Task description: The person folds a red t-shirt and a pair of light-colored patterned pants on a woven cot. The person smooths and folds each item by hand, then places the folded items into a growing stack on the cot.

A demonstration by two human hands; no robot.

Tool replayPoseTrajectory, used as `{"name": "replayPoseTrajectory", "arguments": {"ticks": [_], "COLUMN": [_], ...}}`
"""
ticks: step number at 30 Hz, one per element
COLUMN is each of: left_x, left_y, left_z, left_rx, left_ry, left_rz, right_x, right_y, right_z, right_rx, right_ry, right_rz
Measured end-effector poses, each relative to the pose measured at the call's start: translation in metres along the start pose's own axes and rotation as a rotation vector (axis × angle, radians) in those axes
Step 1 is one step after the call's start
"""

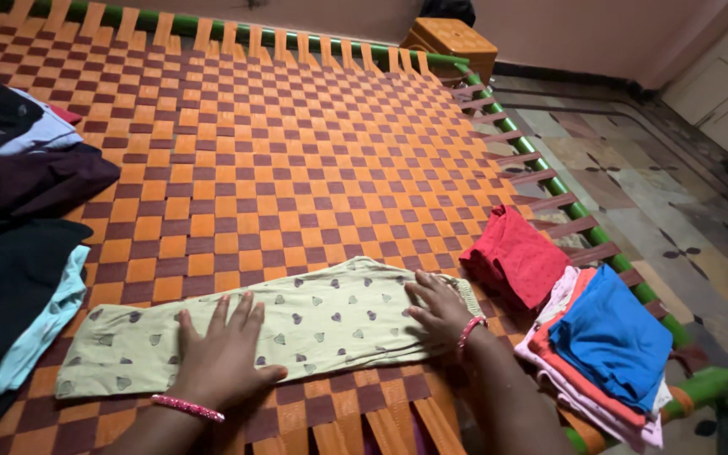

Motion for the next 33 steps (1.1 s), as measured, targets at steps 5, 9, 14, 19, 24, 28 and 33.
{"name": "replayPoseTrajectory", "arguments": {"ticks": [5,9,14,19,24,28,33], "left_x": [-0.08,-0.159,-0.169,-0.168,-0.168,-0.166,-0.167], "left_y": [0.024,0.048,0.067,0.072,0.072,0.066,0.067], "left_z": [0.0,-0.001,-0.016,-0.024,-0.02,-0.019,-0.02], "left_rx": [-0.162,-0.326,-0.138,-0.025,-0.053,-0.095,-0.111], "left_ry": [-0.045,-0.145,-0.098,-0.066,-0.085,-0.087,-0.089], "left_rz": [0.287,0.501,0.329,0.26,0.246,0.238,0.248], "right_x": [0.015,0.032,0.031,0.037,0.048,0.023,0.016], "right_y": [0.0,0.001,-0.003,-0.006,-0.012,-0.031,0.003], "right_z": [-0.015,-0.013,-0.005,-0.009,-0.029,-0.047,-0.022], "right_rx": [-0.11,0.003,0.186,0.288,0.365,0.383,-0.084], "right_ry": [0.029,-0.105,-0.151,-0.228,-0.312,-0.365,-0.387], "right_rz": [-0.075,-0.113,-0.006,0.091,0.205,0.399,0.178]}}
Point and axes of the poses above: each hand's wrist, its own y-axis towards the middle knuckle, its own z-axis out of the palm, x = y × z, the point moved 6 cm from there along y, towards the middle knuckle, and after that the axes turned 5 degrees about -z, right-handed, at the moved point
